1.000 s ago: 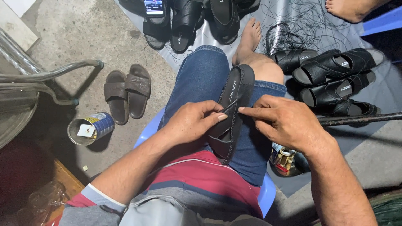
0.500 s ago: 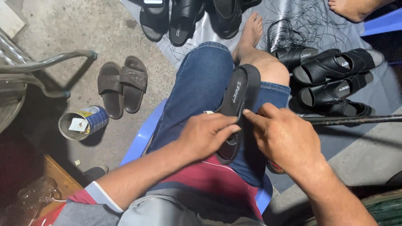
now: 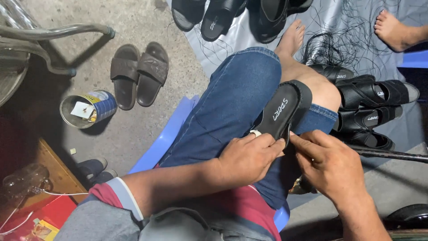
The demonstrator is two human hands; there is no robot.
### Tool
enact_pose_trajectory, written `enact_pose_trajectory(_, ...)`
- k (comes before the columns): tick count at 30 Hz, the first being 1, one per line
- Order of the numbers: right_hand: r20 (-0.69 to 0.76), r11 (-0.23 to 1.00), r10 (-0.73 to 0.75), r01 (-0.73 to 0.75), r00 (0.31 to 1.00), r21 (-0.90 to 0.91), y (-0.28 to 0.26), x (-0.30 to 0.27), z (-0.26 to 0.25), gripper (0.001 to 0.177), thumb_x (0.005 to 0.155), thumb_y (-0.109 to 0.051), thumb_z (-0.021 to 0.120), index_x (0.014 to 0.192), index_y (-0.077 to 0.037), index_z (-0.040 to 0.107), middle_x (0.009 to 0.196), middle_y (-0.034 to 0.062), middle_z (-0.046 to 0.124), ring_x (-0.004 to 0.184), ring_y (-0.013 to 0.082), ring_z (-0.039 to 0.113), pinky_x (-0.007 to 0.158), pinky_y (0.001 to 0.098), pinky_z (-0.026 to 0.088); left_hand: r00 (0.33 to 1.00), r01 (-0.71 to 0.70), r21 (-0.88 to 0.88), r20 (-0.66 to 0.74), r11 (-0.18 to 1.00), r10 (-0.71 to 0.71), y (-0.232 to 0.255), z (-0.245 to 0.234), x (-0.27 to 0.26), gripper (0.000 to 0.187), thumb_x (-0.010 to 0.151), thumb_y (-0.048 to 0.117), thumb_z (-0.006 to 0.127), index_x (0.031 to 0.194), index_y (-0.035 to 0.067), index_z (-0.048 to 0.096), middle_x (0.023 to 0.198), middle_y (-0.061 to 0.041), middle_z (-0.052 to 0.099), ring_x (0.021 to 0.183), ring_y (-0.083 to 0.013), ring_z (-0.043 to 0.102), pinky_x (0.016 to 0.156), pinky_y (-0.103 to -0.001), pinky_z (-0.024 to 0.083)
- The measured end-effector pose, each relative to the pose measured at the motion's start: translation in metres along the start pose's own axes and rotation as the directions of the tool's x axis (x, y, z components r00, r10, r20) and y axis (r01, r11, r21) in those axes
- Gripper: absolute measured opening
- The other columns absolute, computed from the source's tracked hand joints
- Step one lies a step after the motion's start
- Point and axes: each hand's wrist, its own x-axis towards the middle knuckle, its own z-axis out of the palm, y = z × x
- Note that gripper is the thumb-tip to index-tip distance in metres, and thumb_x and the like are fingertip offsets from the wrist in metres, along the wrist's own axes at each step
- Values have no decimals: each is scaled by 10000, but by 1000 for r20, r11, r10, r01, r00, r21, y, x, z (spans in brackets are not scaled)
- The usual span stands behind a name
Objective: A person is hand-stitching the sole of a black sandal using a stitching awl and thread to repair it.
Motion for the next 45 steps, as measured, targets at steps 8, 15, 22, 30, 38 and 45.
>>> enact_pose_trajectory(8, -57, 977, -130, 138, 990, 162, 12, 5, 1, 277, 799, -98, 588, 1055, -171, 662, 848, -47, 608, 715, 123, 592, 591, 266, 463, 998, -16, -91, 54, 996, 21, -10, -2, -3, 291, 889, 261, 475, 1150, 145, 531, 851, -28, 535, 696, -275, 566, 472, -437, 469)
enact_pose_trajectory(15, 30, 954, -170, 157, 985, 256, 22, 7, -2, 357, 788, -98, 553, 1125, -186, 628, 860, -48, 607, 711, 102, 591, 604, 244, 452, 999, -1, -124, 32, 992, 5, -12, -2, -3, 275, 906, 271, 456, 1140, 170, 557, 898, 1, 587, 706, -264, 584, 468, -432, 475)
enact_pose_trajectory(22, -49, 944, -224, 229, 973, 237, 23, 10, 5, 362, 783, -82, 585, 1126, -191, 625, 851, -40, 602, 720, 111, 585, 625, 243, 469, 996, -38, -208, -85, 977, 21, -20, 3, -5, 232, 907, 250, 514, 1100, 142, 585, 908, -11, 610, 658, -276, 580, 536, -406, 479)
enact_pose_trajectory(30, -114, 975, -218, 221, 969, 16, 7, 11, 2, 215, 791, -163, 643, 1005, -171, 658, 905, -39, 639, 747, 142, 613, 592, 266, 481, 999, -34, -135, 33, 990, 39, -17, -1, -2, 285, 888, 234, 491, 1155, 145, 538, 903, -11, 572, 681, -279, 575, 447, -447, 459)
enact_pose_trajectory(38, 2, 997, -15, 15, 1000, 74, 0, 8, -5, 280, 801, -248, 593, 1079, -240, 626, 900, -79, 627, 710, 153, 626, 514, 333, 487, 994, -59, -280, 67, 958, 81, -42, -23, 7, 254, 881, 294, 523, 1102, 193, 598, 938, -13, 636, 819, -257, 613, 677, -383, 464)
enact_pose_trajectory(45, 98, 992, 28, -40, 995, 123, 2, 8, -12, 299, 804, -294, 557, 1096, -273, 622, 917, -89, 624, 748, 170, 629, 496, 364, 496, 992, 20, -315, 122, 949, 19, -53, -66, 14, 153, 850, 172, 593, 987, 158, 660, 844, -13, 641, 781, -174, 618, 729, -266, 453)
